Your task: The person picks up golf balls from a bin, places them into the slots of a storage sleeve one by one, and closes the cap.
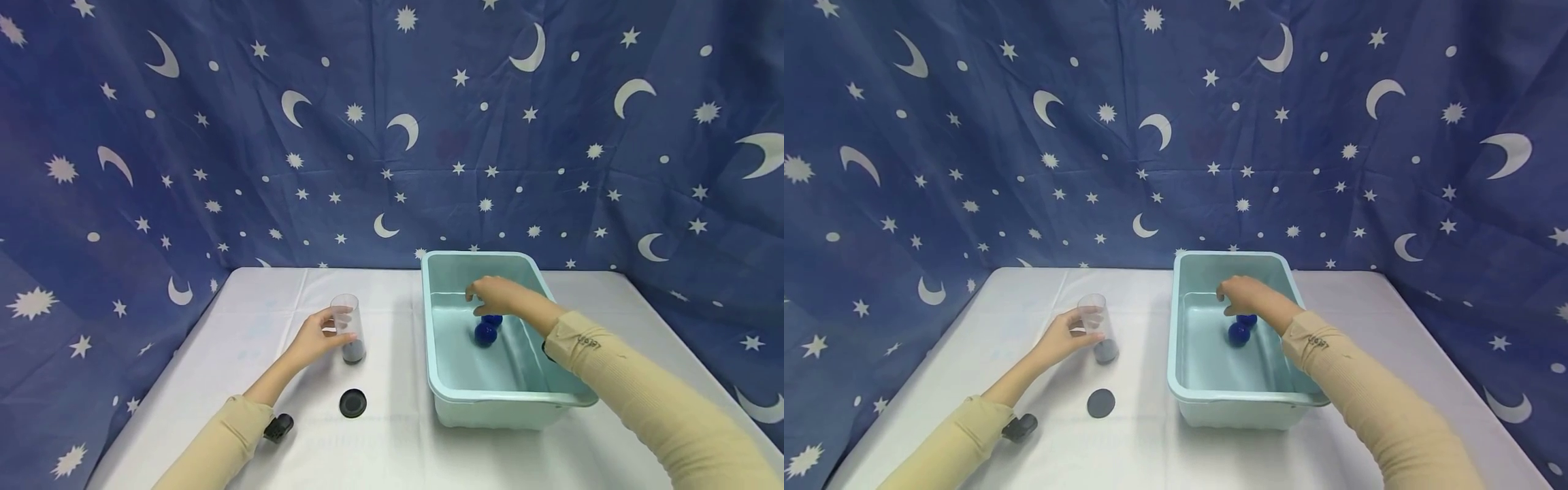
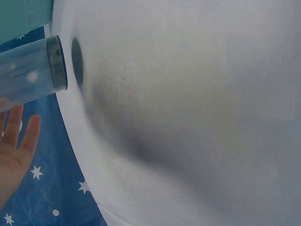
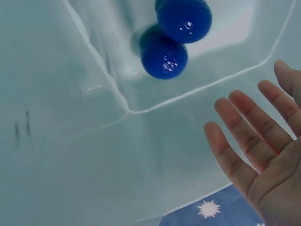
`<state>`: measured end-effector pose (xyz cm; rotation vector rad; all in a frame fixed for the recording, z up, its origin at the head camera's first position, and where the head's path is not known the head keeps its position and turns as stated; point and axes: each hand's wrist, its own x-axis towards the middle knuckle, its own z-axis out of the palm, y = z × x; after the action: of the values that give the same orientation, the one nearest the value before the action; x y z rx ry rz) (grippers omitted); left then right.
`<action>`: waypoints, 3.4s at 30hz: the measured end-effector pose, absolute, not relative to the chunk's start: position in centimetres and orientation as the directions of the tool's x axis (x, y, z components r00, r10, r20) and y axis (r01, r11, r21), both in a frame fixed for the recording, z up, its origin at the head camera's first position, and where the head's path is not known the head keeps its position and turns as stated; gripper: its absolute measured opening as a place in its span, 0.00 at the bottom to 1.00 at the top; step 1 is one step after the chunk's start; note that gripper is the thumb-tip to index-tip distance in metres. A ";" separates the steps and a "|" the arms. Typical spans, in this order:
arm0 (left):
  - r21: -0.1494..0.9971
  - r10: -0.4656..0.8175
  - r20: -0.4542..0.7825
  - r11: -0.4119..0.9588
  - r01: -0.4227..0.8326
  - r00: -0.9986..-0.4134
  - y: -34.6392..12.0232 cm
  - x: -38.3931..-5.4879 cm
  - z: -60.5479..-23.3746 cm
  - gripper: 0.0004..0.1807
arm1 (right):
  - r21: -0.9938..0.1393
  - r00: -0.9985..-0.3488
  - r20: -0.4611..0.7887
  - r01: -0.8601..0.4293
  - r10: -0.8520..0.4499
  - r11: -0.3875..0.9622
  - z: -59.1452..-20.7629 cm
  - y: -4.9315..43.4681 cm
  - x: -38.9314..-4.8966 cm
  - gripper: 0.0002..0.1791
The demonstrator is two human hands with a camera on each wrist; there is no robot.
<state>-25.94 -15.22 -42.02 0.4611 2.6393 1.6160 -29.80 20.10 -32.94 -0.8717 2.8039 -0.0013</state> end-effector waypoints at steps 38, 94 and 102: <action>0.874 0.275 0.144 0.414 0.253 -0.950 -14.8 -25.8 -42.5 0.29 | -0.003 -0.790 -0.382 -0.518 -0.480 0.855 -37.4 19.6 -30.6 0.14; 0.832 0.274 0.203 0.457 0.314 -0.940 -12.6 -26.4 -40.1 0.25 | -0.548 -0.830 -0.165 -0.372 -0.533 0.749 -32.0 20.0 -30.9 0.15; 0.842 0.242 0.183 0.462 0.279 -0.953 -12.0 -26.5 -39.5 0.25 | -0.687 -0.870 -0.178 -0.225 -0.461 0.691 -31.0 19.9 -30.8 0.19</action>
<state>-26.55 -11.96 -39.55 0.4846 2.7171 1.5760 -30.81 19.95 -30.98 -0.5392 2.5657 -0.9783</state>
